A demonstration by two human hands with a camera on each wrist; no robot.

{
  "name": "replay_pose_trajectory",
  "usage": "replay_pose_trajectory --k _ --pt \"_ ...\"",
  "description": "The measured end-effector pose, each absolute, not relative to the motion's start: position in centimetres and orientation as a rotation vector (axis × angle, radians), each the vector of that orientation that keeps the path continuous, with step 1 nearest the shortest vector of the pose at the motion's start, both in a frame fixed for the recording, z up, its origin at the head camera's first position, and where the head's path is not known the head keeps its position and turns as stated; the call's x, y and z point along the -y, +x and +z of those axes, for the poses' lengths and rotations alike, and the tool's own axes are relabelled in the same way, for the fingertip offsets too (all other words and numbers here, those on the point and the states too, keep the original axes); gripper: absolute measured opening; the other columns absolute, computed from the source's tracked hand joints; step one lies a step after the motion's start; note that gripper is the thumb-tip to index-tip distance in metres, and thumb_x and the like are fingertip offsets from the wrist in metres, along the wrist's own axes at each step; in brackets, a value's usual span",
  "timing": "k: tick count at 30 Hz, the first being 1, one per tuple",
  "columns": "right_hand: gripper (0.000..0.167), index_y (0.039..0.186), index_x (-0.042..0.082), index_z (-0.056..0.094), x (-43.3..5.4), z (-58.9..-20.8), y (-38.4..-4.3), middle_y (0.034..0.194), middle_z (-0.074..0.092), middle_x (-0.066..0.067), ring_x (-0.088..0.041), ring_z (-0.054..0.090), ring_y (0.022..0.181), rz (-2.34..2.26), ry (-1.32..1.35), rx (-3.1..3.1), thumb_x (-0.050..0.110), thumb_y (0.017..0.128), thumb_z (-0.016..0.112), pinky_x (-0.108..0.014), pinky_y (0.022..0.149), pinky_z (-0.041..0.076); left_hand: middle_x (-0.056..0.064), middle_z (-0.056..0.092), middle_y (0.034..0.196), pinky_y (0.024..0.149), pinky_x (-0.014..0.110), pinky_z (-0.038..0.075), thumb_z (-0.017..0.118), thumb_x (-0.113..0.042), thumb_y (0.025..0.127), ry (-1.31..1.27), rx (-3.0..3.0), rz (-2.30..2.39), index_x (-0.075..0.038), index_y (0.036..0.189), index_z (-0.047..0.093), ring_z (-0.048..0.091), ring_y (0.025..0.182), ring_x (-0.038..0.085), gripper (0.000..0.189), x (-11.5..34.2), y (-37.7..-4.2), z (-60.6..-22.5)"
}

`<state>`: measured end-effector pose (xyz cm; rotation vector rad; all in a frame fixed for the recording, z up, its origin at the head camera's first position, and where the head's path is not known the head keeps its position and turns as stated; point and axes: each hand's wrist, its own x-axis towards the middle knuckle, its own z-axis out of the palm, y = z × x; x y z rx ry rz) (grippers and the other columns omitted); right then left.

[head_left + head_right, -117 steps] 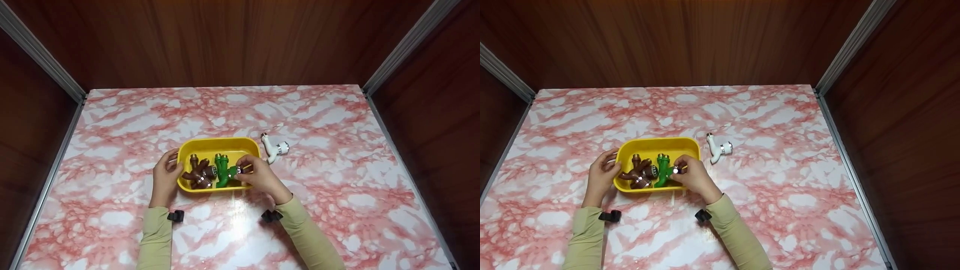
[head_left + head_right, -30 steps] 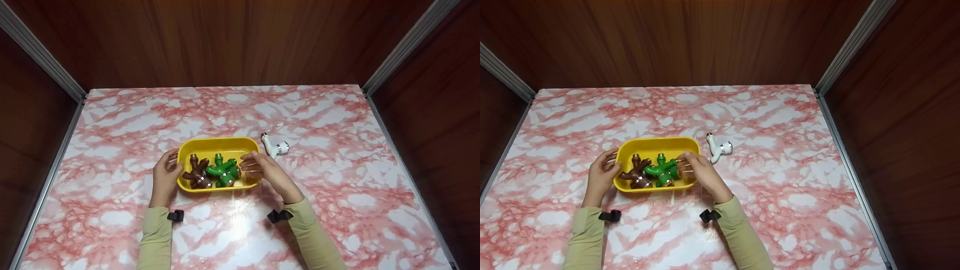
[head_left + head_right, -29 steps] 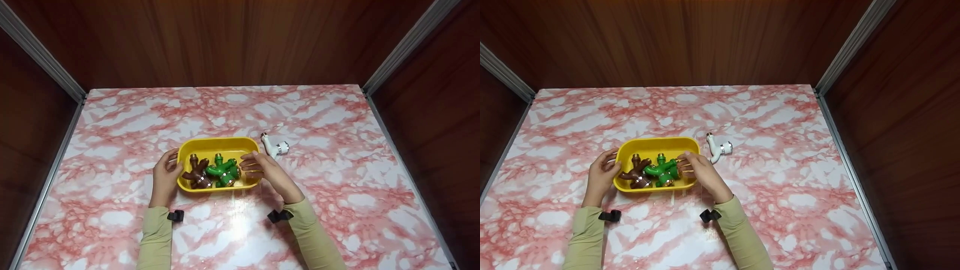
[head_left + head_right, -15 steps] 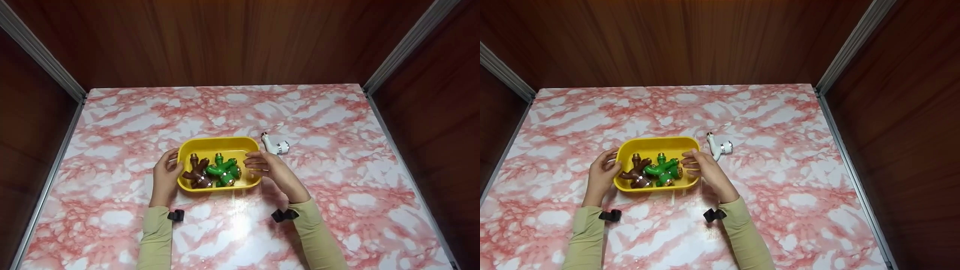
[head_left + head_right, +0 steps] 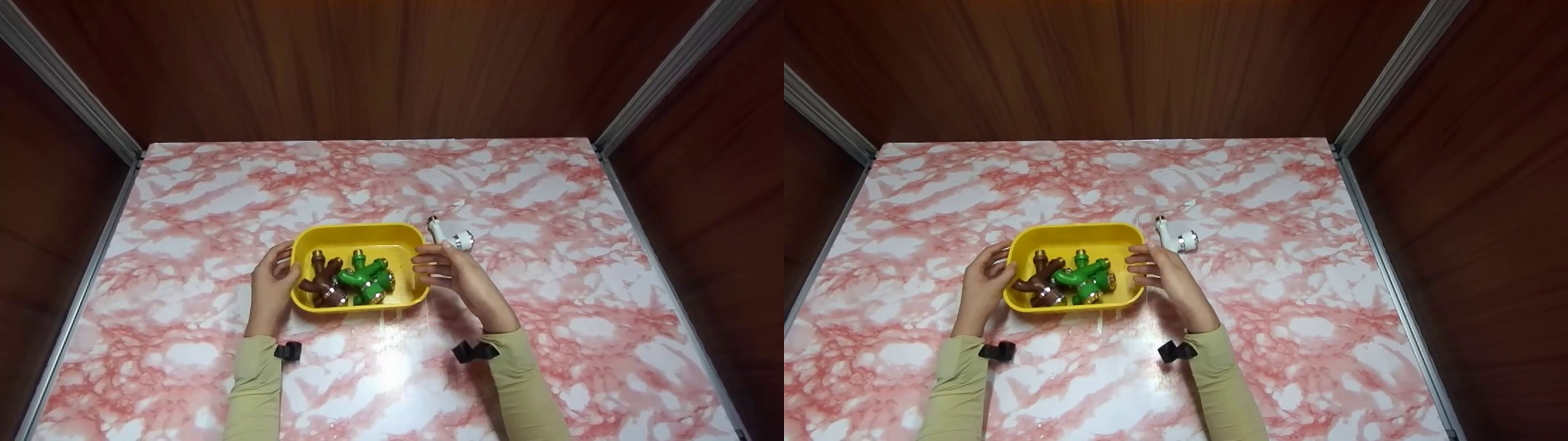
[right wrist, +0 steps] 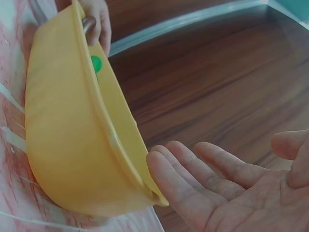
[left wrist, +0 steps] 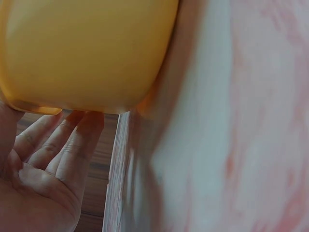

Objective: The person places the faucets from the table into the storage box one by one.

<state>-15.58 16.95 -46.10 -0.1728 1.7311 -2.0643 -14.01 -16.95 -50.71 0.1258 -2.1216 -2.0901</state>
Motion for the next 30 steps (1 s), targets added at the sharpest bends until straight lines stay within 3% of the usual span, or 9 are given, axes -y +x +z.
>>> replay_pose_trajectory --k 13,22,30 --pt "0.057 0.135 -0.011 0.043 -18.9 -46.3 -15.5 0.13 0.046 -0.036 -0.05 0.045 0.12 -2.14 -0.163 -1.721 0.035 0.106 0.028 -0.051 0.1 0.043 0.03 0.055 0.119 0.086 0.023 0.051 0.058 0.013 0.086 0.145 2.155 -2.036 0.008 0.13 0.052 0.056 0.107 0.044 0.044 16.7 -13.9 -50.3" --pt "0.058 0.135 -0.012 0.043 -20.5 -47.2 -15.3 0.13 0.048 -0.034 -0.042 0.052 0.117 -2.165 -0.128 -1.744 0.036 0.105 0.03 -0.049 0.1 0.043 0.028 0.054 0.122 0.089 0.024 0.05 0.058 0.012 0.087 0.165 2.161 -2.067 0.006 0.132 0.051 0.056 0.11 0.042 0.046 16.8 -13.9 -50.4" --pt "0.053 0.133 -0.011 0.045 -21.9 -48.0 -15.2 0.127 0.051 -0.033 -0.055 0.039 0.122 -2.218 -0.078 -1.727 0.031 0.106 0.029 -0.058 0.103 0.035 0.027 0.055 0.122 0.092 0.029 0.049 0.059 0.011 0.087 0.154 2.169 -2.043 0.006 0.131 0.052 0.056 0.11 0.041 0.045 16.7 -13.9 -50.5"
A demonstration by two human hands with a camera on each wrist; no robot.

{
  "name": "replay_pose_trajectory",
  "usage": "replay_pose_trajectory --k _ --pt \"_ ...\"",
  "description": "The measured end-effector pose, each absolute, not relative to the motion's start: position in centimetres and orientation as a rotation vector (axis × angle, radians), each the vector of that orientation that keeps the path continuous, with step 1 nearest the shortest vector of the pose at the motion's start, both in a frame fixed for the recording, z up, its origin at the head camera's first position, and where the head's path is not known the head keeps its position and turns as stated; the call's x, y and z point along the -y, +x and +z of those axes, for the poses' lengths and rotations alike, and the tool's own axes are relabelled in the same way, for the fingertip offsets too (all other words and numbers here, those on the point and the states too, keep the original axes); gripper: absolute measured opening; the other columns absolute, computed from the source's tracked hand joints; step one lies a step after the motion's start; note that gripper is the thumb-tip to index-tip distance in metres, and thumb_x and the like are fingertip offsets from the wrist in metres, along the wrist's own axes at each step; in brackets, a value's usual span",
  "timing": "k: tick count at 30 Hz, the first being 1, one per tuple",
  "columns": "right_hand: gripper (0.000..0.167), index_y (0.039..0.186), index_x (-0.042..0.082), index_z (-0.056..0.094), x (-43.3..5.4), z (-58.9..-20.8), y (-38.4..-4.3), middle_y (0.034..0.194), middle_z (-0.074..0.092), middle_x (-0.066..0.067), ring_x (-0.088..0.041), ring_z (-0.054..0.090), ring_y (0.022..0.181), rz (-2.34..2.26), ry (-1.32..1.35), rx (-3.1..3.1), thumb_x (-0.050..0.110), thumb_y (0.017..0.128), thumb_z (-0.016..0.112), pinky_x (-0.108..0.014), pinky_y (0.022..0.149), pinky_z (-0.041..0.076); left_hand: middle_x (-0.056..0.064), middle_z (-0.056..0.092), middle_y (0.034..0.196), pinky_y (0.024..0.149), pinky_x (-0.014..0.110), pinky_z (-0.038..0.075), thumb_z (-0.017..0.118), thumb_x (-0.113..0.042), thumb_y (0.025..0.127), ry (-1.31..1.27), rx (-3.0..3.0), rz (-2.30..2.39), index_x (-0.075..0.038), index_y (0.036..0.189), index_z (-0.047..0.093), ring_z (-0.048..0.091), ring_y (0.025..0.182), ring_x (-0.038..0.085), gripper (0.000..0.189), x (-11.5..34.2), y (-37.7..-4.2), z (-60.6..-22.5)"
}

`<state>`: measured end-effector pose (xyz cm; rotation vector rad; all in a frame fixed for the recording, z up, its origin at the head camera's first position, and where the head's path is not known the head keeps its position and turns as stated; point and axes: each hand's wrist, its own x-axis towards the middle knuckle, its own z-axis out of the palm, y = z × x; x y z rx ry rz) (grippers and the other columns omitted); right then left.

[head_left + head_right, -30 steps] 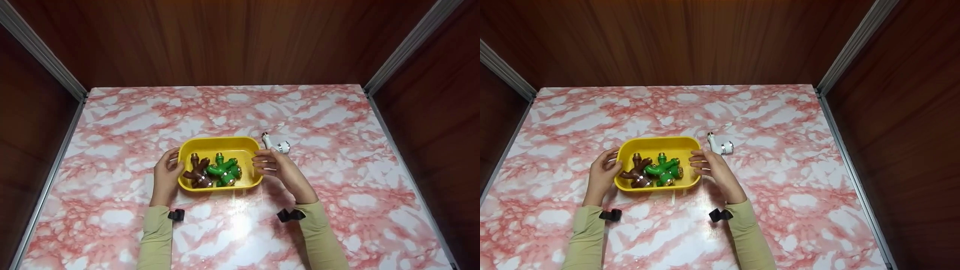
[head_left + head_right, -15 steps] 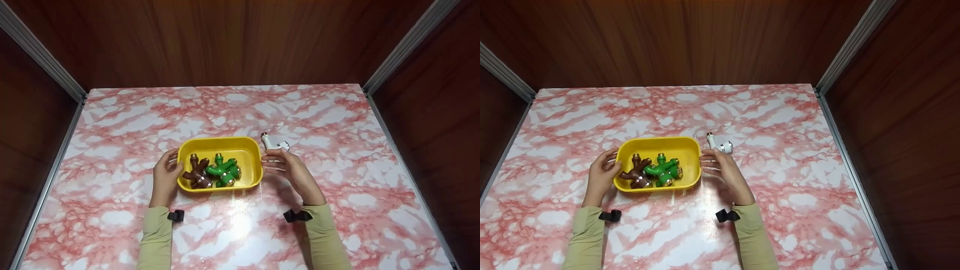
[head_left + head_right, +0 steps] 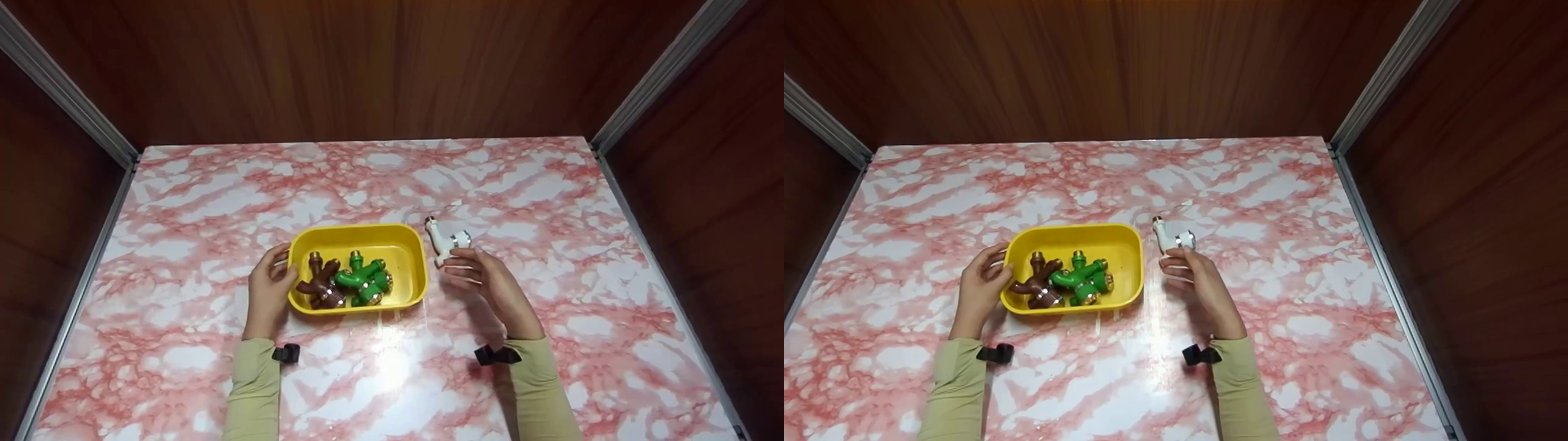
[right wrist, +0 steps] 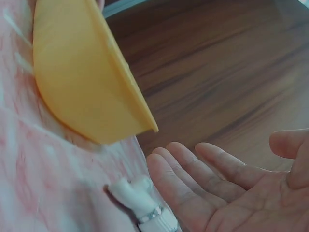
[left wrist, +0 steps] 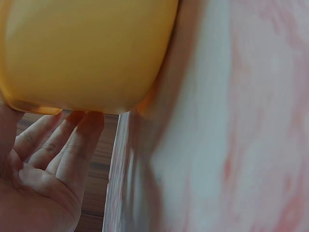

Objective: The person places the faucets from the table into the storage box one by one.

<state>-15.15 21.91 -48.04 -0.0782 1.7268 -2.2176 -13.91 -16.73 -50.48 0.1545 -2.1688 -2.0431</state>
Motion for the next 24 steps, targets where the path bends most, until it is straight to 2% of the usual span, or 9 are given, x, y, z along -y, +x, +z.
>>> replay_pose_trajectory --k 5,9,18,24 --pt "0.056 0.136 -0.014 0.04 -22.6 -48.4 -15.2 0.132 0.042 -0.038 -0.054 0.039 0.122 -2.206 -0.067 -1.751 0.032 0.106 0.03 -0.056 0.103 0.037 0.028 0.055 0.121 0.093 0.033 0.049 0.058 0.011 0.087 0.137 2.148 -2.059 0.007 0.131 0.052 0.055 0.11 0.043 0.045 16.9 -14.0 -50.8" --pt "0.053 0.135 -0.013 0.042 -23.0 -48.6 -15.2 0.132 0.041 -0.039 -0.053 0.04 0.123 -2.212 -0.034 -1.752 0.029 0.106 0.028 -0.055 0.102 0.039 0.03 0.054 0.12 0.094 0.036 0.048 0.058 0.011 0.087 0.122 2.134 -2.064 0.007 0.131 0.052 0.055 0.11 0.044 0.044 16.9 -14.0 -50.9" --pt "0.053 0.136 -0.012 0.043 -23.8 -48.7 -15.2 0.132 0.045 -0.036 -0.052 0.041 0.123 -2.221 0.01 -1.755 0.031 0.105 0.035 -0.055 0.102 0.037 0.03 0.055 0.12 0.092 0.033 0.049 0.058 0.012 0.087 0.125 2.123 -2.064 0.008 0.13 0.052 0.056 0.109 0.044 0.044 16.9 -14.0 -50.9" --pt "0.059 0.136 -0.011 0.043 -24.9 -49.5 -15.7 0.133 0.045 -0.035 -0.049 0.045 0.121 -2.186 -0.057 -1.827 0.037 0.103 0.038 -0.053 0.1 0.04 0.03 0.054 0.12 0.088 0.027 0.051 0.058 0.013 0.086 0.13 2.115 -2.081 0.008 0.13 0.052 0.056 0.109 0.044 0.044 16.9 -14.0 -50.9"
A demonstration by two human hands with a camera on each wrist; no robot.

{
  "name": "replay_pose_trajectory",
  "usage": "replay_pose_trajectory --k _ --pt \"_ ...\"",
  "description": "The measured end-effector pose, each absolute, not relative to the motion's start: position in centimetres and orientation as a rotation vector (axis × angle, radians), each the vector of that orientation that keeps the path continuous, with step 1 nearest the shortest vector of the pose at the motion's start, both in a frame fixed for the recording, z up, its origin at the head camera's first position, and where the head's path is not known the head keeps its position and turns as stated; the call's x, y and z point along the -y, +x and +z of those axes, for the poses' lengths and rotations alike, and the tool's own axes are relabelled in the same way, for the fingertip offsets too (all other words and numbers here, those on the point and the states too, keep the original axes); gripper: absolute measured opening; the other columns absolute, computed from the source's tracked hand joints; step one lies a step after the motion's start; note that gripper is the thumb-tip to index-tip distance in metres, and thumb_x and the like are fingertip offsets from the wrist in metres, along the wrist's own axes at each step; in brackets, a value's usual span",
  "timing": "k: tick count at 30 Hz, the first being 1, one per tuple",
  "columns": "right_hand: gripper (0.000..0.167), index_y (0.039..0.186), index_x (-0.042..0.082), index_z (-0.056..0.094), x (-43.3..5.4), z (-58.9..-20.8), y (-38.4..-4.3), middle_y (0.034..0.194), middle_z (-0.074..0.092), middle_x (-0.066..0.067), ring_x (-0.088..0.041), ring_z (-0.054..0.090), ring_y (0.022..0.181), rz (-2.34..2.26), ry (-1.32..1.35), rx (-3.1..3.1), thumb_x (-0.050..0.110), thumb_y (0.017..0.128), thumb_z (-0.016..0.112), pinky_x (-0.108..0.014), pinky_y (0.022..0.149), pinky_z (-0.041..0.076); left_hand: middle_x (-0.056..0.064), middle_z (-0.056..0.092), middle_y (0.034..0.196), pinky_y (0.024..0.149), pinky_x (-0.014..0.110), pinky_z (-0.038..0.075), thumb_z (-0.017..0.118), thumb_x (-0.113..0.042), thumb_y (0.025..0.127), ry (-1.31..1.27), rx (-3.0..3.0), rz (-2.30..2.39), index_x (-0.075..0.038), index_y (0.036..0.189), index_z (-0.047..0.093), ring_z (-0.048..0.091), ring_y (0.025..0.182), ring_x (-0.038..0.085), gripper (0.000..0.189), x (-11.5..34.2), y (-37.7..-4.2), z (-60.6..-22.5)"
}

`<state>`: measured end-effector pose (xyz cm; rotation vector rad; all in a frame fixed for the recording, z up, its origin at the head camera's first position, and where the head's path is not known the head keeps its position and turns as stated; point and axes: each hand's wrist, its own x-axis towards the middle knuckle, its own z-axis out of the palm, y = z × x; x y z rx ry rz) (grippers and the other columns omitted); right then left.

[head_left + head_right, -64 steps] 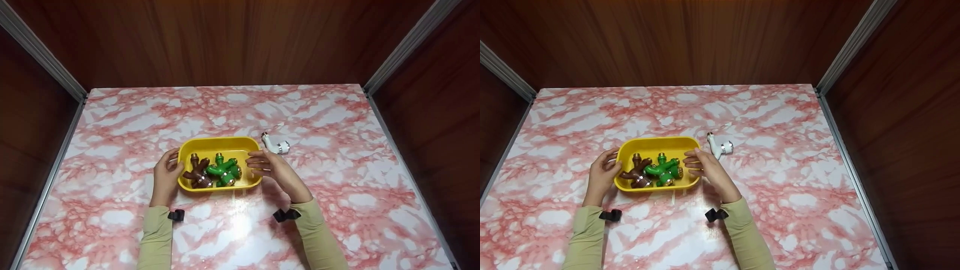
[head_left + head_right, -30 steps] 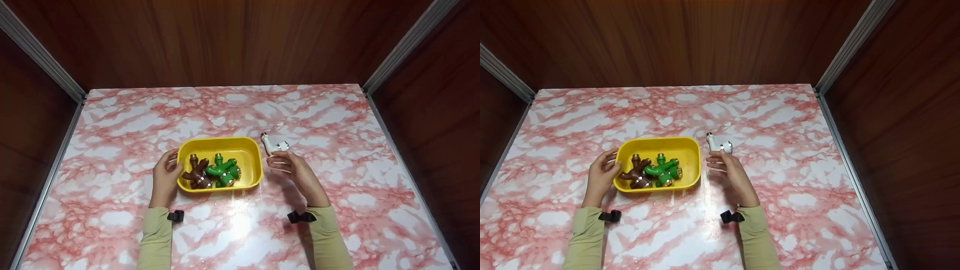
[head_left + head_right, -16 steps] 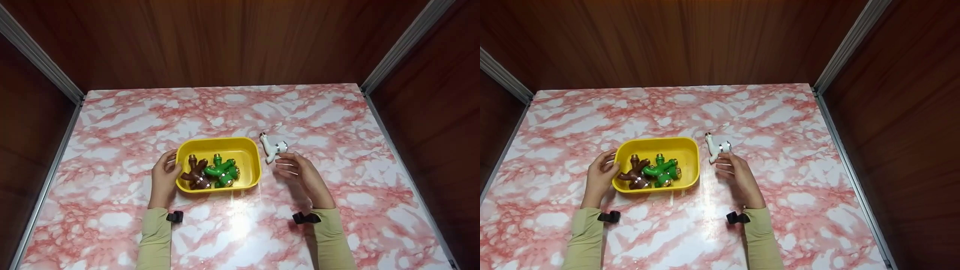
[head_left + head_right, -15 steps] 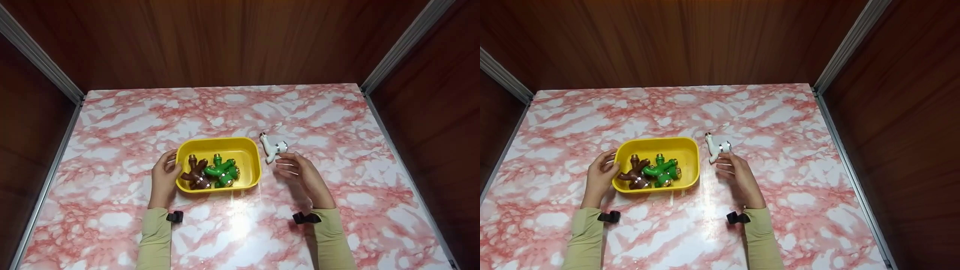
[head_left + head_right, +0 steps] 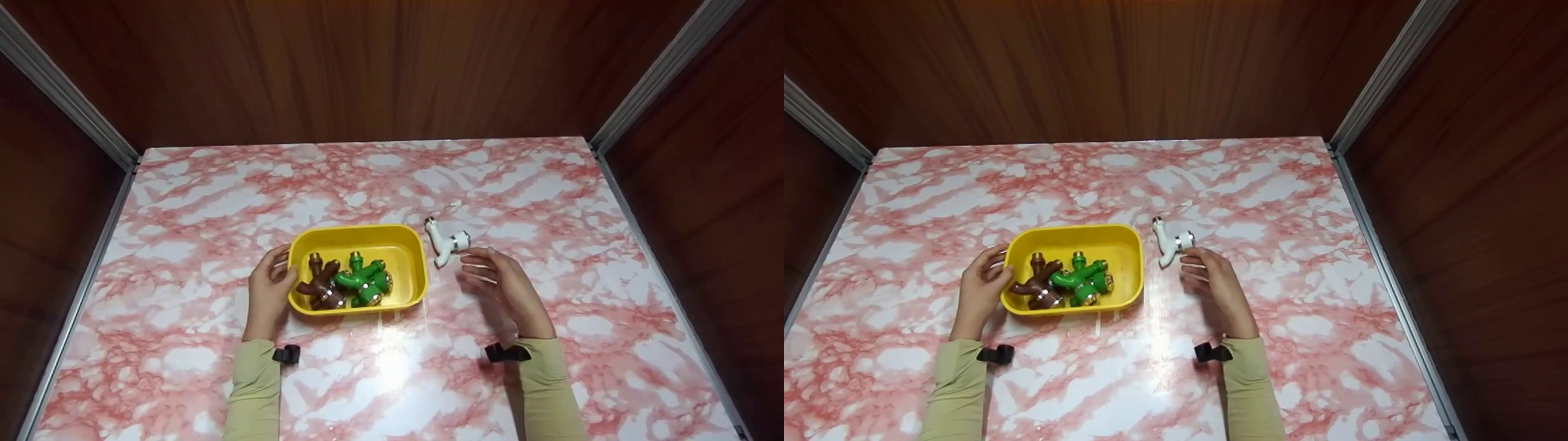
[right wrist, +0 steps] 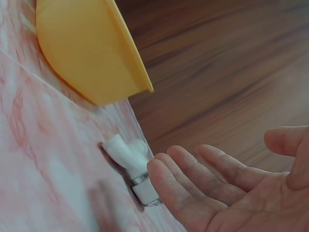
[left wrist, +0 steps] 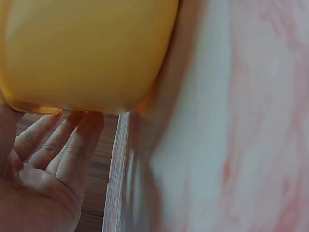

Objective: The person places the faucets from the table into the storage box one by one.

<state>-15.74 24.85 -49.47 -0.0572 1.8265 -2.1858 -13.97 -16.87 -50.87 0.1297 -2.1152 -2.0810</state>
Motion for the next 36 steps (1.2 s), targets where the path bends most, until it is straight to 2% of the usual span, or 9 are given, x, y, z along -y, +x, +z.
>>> replay_pose_trajectory --k 6,9,16,21,26,29,33,36 --pt "0.057 0.136 -0.002 0.049 -27.0 -52.7 -17.4 0.131 0.052 -0.026 -0.037 0.053 0.118 -2.19 -0.025 -1.818 0.043 0.101 0.042 -0.045 0.095 0.048 0.029 0.055 0.12 0.086 0.023 0.051 0.058 0.012 0.087 0.145 2.125 -2.088 0.007 0.131 0.052 0.056 0.109 0.043 0.045 16.9 -14.0 -50.8" --pt "0.057 0.136 -0.002 0.049 -27.4 -53.1 -17.9 0.13 0.054 -0.023 -0.034 0.054 0.118 -2.197 -0.003 -1.818 0.043 0.101 0.044 -0.041 0.095 0.048 0.028 0.055 0.121 0.086 0.022 0.051 0.058 0.011 0.087 0.153 2.128 -2.087 0.006 0.131 0.052 0.056 0.11 0.042 0.045 16.8 -14.0 -50.7" --pt "0.068 0.136 -0.011 0.042 -26.4 -50.2 -17.2 0.131 0.05 -0.03 -0.043 0.049 0.12 -2.133 0.039 -1.967 0.046 0.099 0.044 -0.044 0.098 0.046 0.031 0.055 0.119 0.087 0.024 0.05 0.057 0.014 0.086 0.119 2.126 -2.053 0.01 0.129 0.052 0.056 0.108 0.045 0.044 16.6 -14.0 -50.6" --pt "0.055 0.132 -0.005 0.051 -27.3 -51.2 -18.1 0.127 0.057 -0.023 -0.035 0.057 0.114 -2.193 0.019 -1.886 0.039 0.1 0.046 -0.04 0.094 0.05 0.03 0.055 0.12 0.088 0.024 0.05 0.057 0.013 0.086 0.132 2.14 -2.054 0.009 0.13 0.051 0.056 0.108 0.043 0.045 16.7 -14.1 -50.8" --pt "0.061 0.136 -0.008 0.044 -27.0 -50.5 -18.0 0.133 0.049 -0.029 -0.04 0.052 0.118 -2.187 0.028 -1.905 0.041 0.1 0.046 -0.044 0.098 0.046 0.025 0.057 0.119 0.087 0.023 0.05 0.058 0.012 0.087 0.144 2.122 -2.064 0.004 0.131 0.053 0.058 0.108 0.04 0.045 17.0 -14.7 -52.3" --pt "0.06 0.135 -0.006 0.047 -27.4 -51.3 -18.6 0.132 0.051 -0.026 -0.037 0.054 0.117 -2.196 0.059 -1.887 0.042 0.099 0.049 -0.042 0.096 0.048 0.021 0.059 0.117 0.088 0.023 0.051 0.06 0.011 0.086 0.145 2.098 -2.056 0.001 0.129 0.055 0.059 0.106 0.035 0.045 17.2 -15.0 -53.4" --pt "0.058 0.134 0.0 0.051 -28.7 -53.9 -20.1 0.131 0.055 -0.02 -0.033 0.056 0.116 -2.207 0.079 -1.837 0.045 0.097 0.051 -0.039 0.093 0.05 0.023 0.058 0.118 0.089 0.026 0.051 0.059 0.012 0.086 0.14 2.105 -2.07 0.003 0.13 0.054 0.059 0.106 0.037 0.044 17.0 -14.5 -52.1" --pt "0.06 0.136 -0.001 0.047 -28.2 -52.8 -19.8 0.134 0.051 -0.022 -0.036 0.052 0.12 -2.183 0.118 -1.854 0.044 0.097 0.05 -0.044 0.098 0.046 0.026 0.056 0.119 0.089 0.027 0.05 0.059 0.012 0.087 0.141 2.12 -2.091 0.006 0.131 0.052 0.057 0.108 0.041 0.045 16.9 -14.1 -51.0"
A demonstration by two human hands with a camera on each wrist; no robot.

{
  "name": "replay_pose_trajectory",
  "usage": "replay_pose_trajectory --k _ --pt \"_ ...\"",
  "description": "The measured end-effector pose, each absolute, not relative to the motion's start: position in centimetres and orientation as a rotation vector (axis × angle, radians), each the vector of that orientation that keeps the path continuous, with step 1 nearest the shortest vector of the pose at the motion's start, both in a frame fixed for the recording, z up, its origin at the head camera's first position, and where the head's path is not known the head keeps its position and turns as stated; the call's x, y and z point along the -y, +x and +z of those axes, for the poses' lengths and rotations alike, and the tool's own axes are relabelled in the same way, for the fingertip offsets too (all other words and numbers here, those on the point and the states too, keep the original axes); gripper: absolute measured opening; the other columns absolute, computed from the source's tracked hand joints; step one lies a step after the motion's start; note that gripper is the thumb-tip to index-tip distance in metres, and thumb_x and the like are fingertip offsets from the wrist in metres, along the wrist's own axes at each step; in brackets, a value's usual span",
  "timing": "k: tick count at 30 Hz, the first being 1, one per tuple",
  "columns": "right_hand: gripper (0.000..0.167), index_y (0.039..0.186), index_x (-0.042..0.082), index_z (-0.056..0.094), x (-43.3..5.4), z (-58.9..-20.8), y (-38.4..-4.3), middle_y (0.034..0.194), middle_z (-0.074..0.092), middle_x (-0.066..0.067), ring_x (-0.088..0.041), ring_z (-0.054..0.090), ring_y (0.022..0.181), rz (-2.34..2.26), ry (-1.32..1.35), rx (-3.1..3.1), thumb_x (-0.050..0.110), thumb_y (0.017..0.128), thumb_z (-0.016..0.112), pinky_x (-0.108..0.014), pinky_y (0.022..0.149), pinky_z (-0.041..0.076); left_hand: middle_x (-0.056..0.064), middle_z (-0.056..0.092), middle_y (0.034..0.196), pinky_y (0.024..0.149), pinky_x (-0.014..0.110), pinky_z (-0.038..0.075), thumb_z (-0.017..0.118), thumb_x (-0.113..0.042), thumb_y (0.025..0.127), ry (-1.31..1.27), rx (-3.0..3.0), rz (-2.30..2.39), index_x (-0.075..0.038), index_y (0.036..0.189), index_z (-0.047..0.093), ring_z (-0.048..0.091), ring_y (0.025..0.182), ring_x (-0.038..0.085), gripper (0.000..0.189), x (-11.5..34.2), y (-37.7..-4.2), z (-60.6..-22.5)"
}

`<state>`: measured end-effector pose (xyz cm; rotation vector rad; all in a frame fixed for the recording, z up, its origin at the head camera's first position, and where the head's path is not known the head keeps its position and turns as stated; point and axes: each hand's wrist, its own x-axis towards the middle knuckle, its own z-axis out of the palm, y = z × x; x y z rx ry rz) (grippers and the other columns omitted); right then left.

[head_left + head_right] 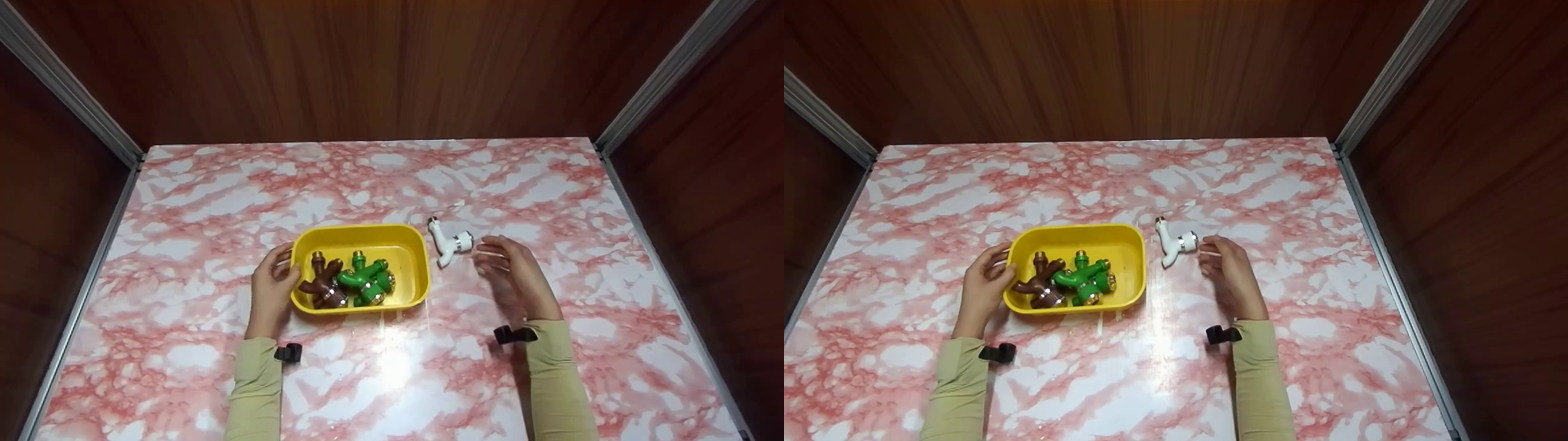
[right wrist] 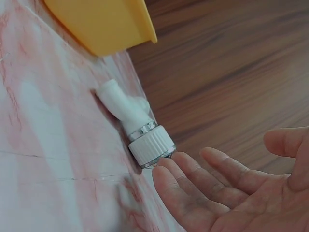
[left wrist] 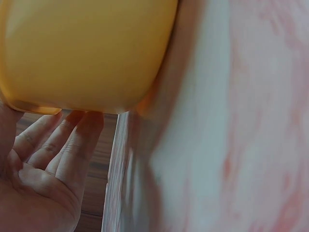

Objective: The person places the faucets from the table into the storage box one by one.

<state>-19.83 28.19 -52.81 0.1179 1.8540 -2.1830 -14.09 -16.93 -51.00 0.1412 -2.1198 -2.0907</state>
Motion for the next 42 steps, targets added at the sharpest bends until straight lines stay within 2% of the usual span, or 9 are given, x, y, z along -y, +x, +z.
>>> replay_pose_trajectory --k 4,9,20,25,28,30,33,38,42 --pt "0.055 0.137 -0.007 0.043 -26.8 -49.8 -18.7 0.136 0.044 -0.029 -0.042 0.047 0.123 -2.181 0.157 -1.871 0.035 0.101 0.045 -0.052 0.102 0.04 0.026 0.056 0.119 0.088 0.025 0.05 0.059 0.011 0.087 0.145 2.13 -2.08 0.006 0.131 0.052 0.057 0.107 0.039 0.045 16.9 -14.1 -50.9" --pt "0.051 0.137 -0.009 0.042 -26.5 -49.6 -19.0 0.135 0.045 -0.03 -0.042 0.047 0.122 -2.172 0.177 -1.893 0.03 0.103 0.041 -0.051 0.102 0.04 0.026 0.056 0.118 0.088 0.025 0.05 0.059 0.011 0.087 0.156 2.136 -2.069 0.006 0.13 0.053 0.058 0.106 0.037 0.044 16.9 -14.0 -50.9" --pt "0.058 0.135 -0.012 0.041 -26.4 -50.2 -20.0 0.128 0.052 -0.027 -0.041 0.05 0.12 -2.149 0.147 -1.953 0.034 0.1 0.047 -0.048 0.101 0.042 0.028 0.056 0.119 0.087 0.024 0.051 0.058 0.013 0.086 0.144 2.112 -2.087 0.007 0.13 0.053 0.057 0.107 0.041 0.044 16.8 -14.1 -50.9" --pt "0.049 0.132 -0.009 0.048 -26.6 -51.0 -20.8 0.121 0.059 -0.023 -0.035 0.059 0.111 -2.162 0.123 -1.956 0.028 0.099 0.052 -0.042 0.094 0.049 0.028 0.055 0.12 0.087 0.023 0.051 0.058 0.013 0.086 0.151 2.098 -2.105 0.007 0.13 0.052 0.056 0.108 0.042 0.045 16.8 -14.0 -51.0" --pt "0.048 0.132 -0.007 0.049 -26.3 -50.7 -21.1 0.122 0.057 -0.024 -0.036 0.058 0.11 -2.132 0.164 -1.976 0.026 0.098 0.054 -0.044 0.094 0.048 0.028 0.055 0.12 0.089 0.025 0.05 0.058 0.013 0.086 0.145 2.106 -2.095 0.008 0.13 0.052 0.056 0.108 0.041 0.045 16.8 -14.0 -50.9" --pt "0.053 0.135 -0.008 0.044 -25.7 -49.8 -20.8 0.127 0.053 -0.027 -0.041 0.053 0.116 -2.068 0.209 -2.033 0.03 0.099 0.053 -0.051 0.099 0.043 0.027 0.055 0.12 0.089 0.025 0.05 0.058 0.013 0.086 0.143 2.112 -2.088 0.007 0.13 0.052 0.056 0.108 0.04 0.045 16.8 -14.0 -50.9" --pt "0.052 0.136 -0.009 0.043 -25.5 -49.9 -21.1 0.126 0.051 -0.028 -0.043 0.052 0.114 -2.076 0.185 -2.023 0.025 0.098 0.055 -0.053 0.1 0.041 0.027 0.056 0.12 0.089 0.026 0.05 0.058 0.014 0.086 0.141 2.111 -2.077 0.007 0.13 0.053 0.057 0.107 0.04 0.045 16.9 -14.1 -50.9" --pt "0.045 0.129 -0.011 0.049 -26.2 -51.7 -22.1 0.113 0.058 -0.02 -0.031 0.062 0.096 -2.169 0.071 -1.955 0.011 0.093 0.062 -0.037 0.086 0.053 0.029 0.056 0.119 0.089 0.028 0.051 0.058 0.013 0.086 0.124 2.105 -2.065 0.009 0.129 0.053 0.057 0.107 0.041 0.044 16.8 -14.1 -50.9" --pt "0.045 0.13 -0.01 0.049 -25.8 -51.3 -22.1 0.112 0.058 -0.021 -0.027 0.061 0.092 -2.104 0.068 -2.041 0.009 0.092 0.063 -0.035 0.082 0.054 0.029 0.056 0.118 0.089 0.03 0.051 0.058 0.011 0.087 0.115 2.116 -2.054 0.009 0.129 0.053 0.057 0.106 0.041 0.043 16.8 -14.0 -50.9"
